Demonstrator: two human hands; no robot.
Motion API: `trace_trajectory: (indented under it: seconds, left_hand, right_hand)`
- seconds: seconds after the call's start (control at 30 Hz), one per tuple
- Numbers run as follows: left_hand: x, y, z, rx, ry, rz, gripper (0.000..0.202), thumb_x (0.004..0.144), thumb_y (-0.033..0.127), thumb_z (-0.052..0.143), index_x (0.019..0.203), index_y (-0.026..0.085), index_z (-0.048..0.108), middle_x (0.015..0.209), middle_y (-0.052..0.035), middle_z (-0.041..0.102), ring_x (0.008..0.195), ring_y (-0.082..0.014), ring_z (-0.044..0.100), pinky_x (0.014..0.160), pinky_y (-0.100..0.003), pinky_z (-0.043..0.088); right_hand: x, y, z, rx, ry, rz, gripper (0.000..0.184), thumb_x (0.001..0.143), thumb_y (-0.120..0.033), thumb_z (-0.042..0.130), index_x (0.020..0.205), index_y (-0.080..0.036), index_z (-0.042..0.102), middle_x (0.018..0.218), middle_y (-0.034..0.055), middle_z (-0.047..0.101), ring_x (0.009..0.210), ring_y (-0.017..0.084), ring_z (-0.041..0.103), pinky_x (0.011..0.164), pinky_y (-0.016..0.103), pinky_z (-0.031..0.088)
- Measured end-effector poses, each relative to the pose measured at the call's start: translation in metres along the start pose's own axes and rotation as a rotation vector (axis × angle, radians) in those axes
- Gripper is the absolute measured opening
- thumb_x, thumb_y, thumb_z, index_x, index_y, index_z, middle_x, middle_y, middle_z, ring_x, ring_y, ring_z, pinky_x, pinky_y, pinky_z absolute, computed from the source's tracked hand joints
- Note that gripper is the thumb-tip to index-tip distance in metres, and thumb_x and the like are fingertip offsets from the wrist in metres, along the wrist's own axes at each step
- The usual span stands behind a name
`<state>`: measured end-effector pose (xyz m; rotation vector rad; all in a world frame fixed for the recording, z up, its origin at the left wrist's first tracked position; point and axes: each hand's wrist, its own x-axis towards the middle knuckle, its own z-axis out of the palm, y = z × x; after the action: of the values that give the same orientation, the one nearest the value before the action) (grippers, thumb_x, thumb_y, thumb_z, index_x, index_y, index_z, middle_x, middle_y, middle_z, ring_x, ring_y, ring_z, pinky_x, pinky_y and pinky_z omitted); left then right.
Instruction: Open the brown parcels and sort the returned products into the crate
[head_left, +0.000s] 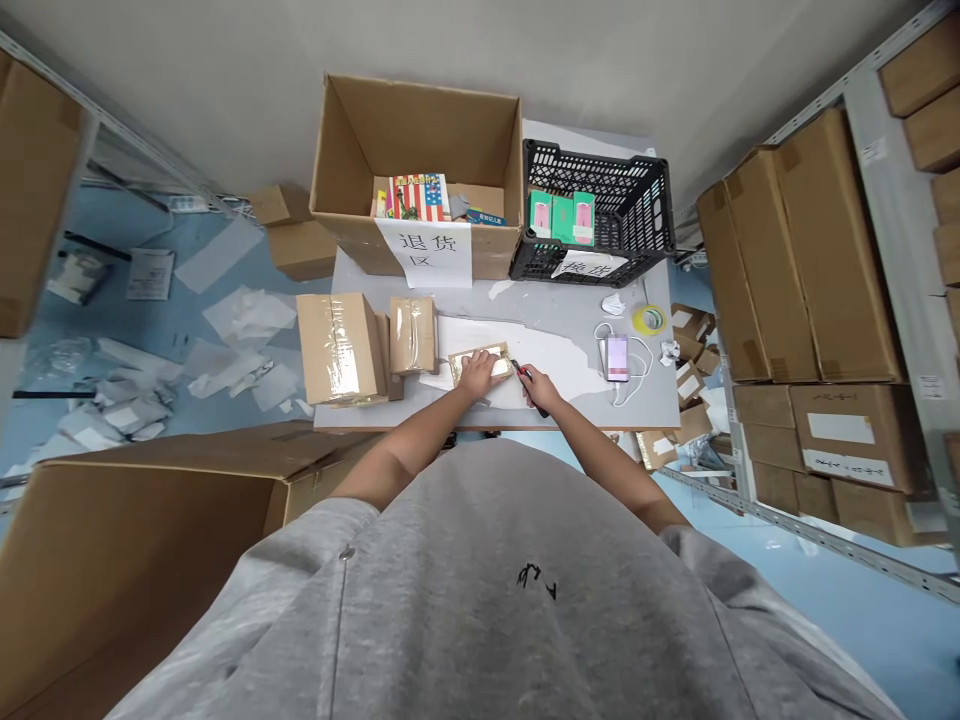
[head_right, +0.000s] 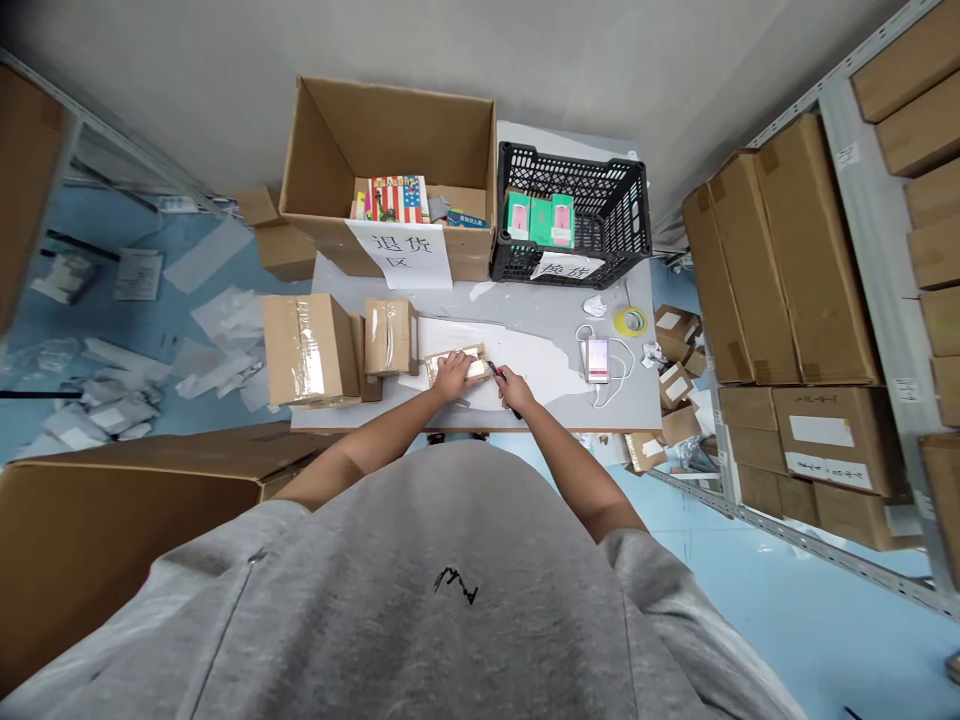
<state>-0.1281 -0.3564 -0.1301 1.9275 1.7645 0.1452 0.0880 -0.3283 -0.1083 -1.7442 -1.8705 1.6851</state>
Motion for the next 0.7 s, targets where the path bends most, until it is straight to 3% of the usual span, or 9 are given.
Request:
trace_trajectory:
  seconds: [0.2, 0.37, 0.57, 0.7]
  left_hand:
    - [-0.005, -0.004, 0.008, -0.034, 0.037, 0.045, 0.047, 0.099, 0.047, 0.064, 0.14, 0.024, 0.059, 0.134, -0.0159, 0.061, 0.132, -0.0361, 0.048, 0.104, -0.048, 0.036]
    - [-0.008, -0.006, 0.013, -0.057, 0.066, 0.052, 0.046, 0.099, 0.046, 0.065, 0.139, 0.026, 0.061, 0.13, -0.0139, 0.061, 0.129, -0.0351, 0.05, 0.103, -0.048, 0.036]
    - [-0.005, -0.006, 0.016, -0.054, 0.087, 0.052, 0.046, 0.098, 0.042, 0.065, 0.14, 0.024, 0.06, 0.133, -0.016, 0.06, 0.13, -0.0365, 0.05, 0.107, -0.05, 0.036]
    - [-0.001, -0.007, 0.01, -0.029, 0.141, 0.025, 0.061, 0.094, 0.043, 0.069, 0.148, 0.021, 0.053, 0.147, -0.0186, 0.054, 0.139, -0.037, 0.045, 0.114, -0.049, 0.034]
  right_hand:
    - [0.009, -0.019, 0.011, -0.059, 0.042, 0.059, 0.013, 0.108, -0.032, 0.046, 0.114, -0.027, 0.056, 0.055, -0.0085, 0.057, 0.039, 0.013, 0.054, 0.043, 0.019, 0.039]
    - [0.006, -0.014, 0.009, -0.171, 0.056, 0.078, 0.015, 0.107, -0.032, 0.049, 0.113, -0.027, 0.061, 0.055, -0.0085, 0.055, 0.036, 0.012, 0.048, 0.043, 0.02, 0.037]
    - [0.0, -0.01, 0.006, -0.143, -0.004, 0.068, 0.015, 0.107, -0.032, 0.046, 0.111, -0.027, 0.06, 0.059, -0.0078, 0.058, 0.038, 0.012, 0.051, 0.044, 0.02, 0.039]
    - [0.003, -0.016, 0.006, -0.144, 0.053, 0.106, 0.016, 0.108, -0.036, 0.045, 0.114, -0.028, 0.058, 0.06, -0.0084, 0.057, 0.039, 0.011, 0.051, 0.045, 0.019, 0.039]
